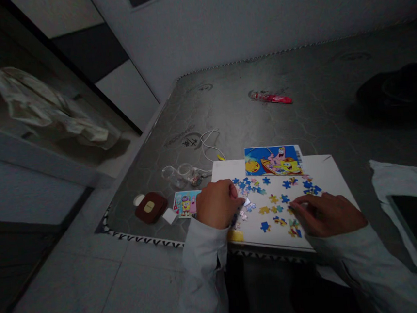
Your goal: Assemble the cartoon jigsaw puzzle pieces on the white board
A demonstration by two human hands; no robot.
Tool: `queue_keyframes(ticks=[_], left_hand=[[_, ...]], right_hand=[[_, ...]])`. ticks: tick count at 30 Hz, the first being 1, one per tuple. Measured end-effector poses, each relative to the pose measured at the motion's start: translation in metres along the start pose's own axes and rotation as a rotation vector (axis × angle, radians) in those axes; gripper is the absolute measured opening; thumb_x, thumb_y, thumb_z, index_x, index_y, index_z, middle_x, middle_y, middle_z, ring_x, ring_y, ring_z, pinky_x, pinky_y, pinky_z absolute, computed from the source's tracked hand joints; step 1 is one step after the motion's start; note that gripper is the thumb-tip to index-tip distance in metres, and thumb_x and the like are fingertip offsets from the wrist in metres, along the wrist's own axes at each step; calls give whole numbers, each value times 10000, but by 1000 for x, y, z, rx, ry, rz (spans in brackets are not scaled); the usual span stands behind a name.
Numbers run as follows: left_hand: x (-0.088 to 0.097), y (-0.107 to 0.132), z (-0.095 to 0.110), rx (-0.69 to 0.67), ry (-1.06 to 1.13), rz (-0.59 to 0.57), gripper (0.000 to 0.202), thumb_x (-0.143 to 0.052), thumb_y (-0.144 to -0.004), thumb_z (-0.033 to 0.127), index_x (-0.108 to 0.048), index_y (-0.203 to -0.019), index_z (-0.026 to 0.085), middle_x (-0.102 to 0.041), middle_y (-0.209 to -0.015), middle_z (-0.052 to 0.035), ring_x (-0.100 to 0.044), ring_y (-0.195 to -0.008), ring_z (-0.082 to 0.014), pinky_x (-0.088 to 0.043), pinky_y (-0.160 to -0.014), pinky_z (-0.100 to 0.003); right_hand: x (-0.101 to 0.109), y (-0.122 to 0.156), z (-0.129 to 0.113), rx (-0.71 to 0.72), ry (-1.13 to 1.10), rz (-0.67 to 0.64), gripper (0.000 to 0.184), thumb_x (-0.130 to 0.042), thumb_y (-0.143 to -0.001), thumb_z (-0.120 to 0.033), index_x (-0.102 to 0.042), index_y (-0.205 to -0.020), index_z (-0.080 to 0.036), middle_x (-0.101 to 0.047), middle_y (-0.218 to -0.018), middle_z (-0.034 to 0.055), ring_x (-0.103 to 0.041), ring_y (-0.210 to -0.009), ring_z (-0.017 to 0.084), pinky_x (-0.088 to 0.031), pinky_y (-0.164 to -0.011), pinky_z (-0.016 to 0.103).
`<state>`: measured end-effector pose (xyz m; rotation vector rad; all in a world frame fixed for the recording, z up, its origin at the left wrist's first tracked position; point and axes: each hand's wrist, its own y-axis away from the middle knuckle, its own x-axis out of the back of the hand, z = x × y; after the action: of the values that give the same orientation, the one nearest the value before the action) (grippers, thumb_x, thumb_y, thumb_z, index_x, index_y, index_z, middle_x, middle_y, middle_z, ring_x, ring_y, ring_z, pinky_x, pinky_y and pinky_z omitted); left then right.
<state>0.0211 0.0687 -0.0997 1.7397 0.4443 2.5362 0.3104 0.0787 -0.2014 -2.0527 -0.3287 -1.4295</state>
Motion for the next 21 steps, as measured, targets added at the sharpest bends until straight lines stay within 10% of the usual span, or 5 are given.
queue_keyframes(ticks=[14, 18, 21], left_hand=[[2, 0, 4, -15, 34, -22, 192, -800, -739, 381, -671, -762, 240, -734, -789, 15, -648, -757, -181, -338, -612, -285], [24, 11, 1, 27, 75, 164, 192, -789, -791, 400, -681, -804, 241, -728, -774, 27, -646, -727, -161, -377, -631, -281], [43, 35, 4, 2, 198, 511, 209, -752, -835, 458, -707, -943, 285, -694, -768, 58, -599, -634, -118, -419, -601, -262]], right_hand=[[4, -3, -27, -100, 64, 59, 387, -460, -1032, -455, -742, -890, -232, -645, -632, 5, -589, -613, 182, -316, -620, 329], [14, -10, -29, -87, 60, 98, 367, -478, -1029, -414, -761, -880, -233, -637, -614, 4, -581, -588, 172, -338, -609, 328], [38, -10, -23, 6, 43, 189, 290, -549, -1006, -404, -778, -936, -241, -678, -651, 11, -580, -547, 142, -359, -571, 316]])
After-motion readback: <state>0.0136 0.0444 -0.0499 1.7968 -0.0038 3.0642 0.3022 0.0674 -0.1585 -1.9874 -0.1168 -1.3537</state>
